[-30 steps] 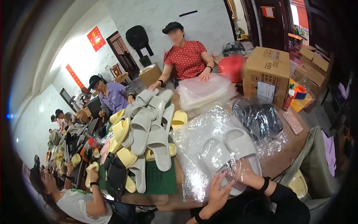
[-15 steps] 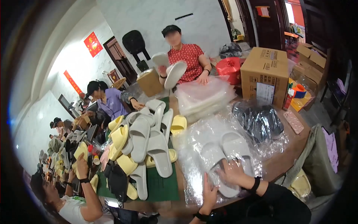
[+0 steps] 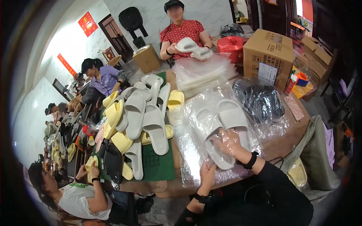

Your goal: Packing finished sandals/slippers into plastic bags and placing them into a larger transport bag.

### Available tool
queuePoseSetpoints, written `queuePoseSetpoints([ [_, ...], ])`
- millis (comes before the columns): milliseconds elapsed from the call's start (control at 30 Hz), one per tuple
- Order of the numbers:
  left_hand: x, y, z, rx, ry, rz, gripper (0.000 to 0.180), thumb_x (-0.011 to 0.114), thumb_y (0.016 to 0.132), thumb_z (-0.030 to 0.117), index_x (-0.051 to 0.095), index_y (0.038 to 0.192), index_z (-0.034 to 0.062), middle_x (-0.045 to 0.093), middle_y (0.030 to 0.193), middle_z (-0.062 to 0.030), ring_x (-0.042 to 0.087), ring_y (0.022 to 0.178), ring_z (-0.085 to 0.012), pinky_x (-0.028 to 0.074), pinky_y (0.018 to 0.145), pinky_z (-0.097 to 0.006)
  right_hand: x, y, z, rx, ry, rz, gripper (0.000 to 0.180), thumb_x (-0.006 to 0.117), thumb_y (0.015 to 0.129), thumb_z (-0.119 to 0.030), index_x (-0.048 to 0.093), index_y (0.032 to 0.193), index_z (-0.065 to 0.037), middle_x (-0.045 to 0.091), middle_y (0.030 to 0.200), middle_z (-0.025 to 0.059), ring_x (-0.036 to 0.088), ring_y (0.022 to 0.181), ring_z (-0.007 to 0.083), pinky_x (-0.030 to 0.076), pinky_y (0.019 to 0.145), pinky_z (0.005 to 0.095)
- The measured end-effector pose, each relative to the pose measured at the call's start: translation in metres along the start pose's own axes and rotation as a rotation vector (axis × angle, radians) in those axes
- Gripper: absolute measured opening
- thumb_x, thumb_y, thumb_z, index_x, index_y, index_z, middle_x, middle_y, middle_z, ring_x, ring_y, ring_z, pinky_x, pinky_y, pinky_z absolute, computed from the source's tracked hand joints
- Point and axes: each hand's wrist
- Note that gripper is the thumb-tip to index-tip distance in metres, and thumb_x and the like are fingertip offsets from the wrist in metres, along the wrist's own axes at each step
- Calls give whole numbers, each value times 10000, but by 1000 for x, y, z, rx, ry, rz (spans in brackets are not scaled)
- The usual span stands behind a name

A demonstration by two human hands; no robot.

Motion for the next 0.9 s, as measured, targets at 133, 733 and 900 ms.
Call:
queuePoseSetpoints([
  [133,-16,4,-10,-31,216,-119,258,557,893,33,550,1111,-105,633,1050,-114,607,902,-154,485,778,-269,-7,-6,-4,-123,102,229,450,607,824,-364,525,1030,28,601,839,261,582,811,423,417,725,518],
  [733,-8,-3,2,-54,-426,-140,323,445,959,98,465,1268,6,563,1204,-97,544,1121,-213,447,954,-358,0,-88,37,28,323,-110,796,762,715,-341,403,1365,-55,111,1475,310,158,1368,446,252,1082,474],
  [900,-30,10,-24,-52,-476,-204,253,453,958,107,534,1179,13,586,1151,-72,561,1079,-182,456,938,-342,12,-84,50,-60,590,-64,981,840,595,-229,316,1402,-39,23,1509,256,209,1371,398,293,1079,424],
])
Point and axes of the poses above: each hand's wrist, its own y-axis towards the middle knuckle, its own x-axis out of the palm, z = x × y
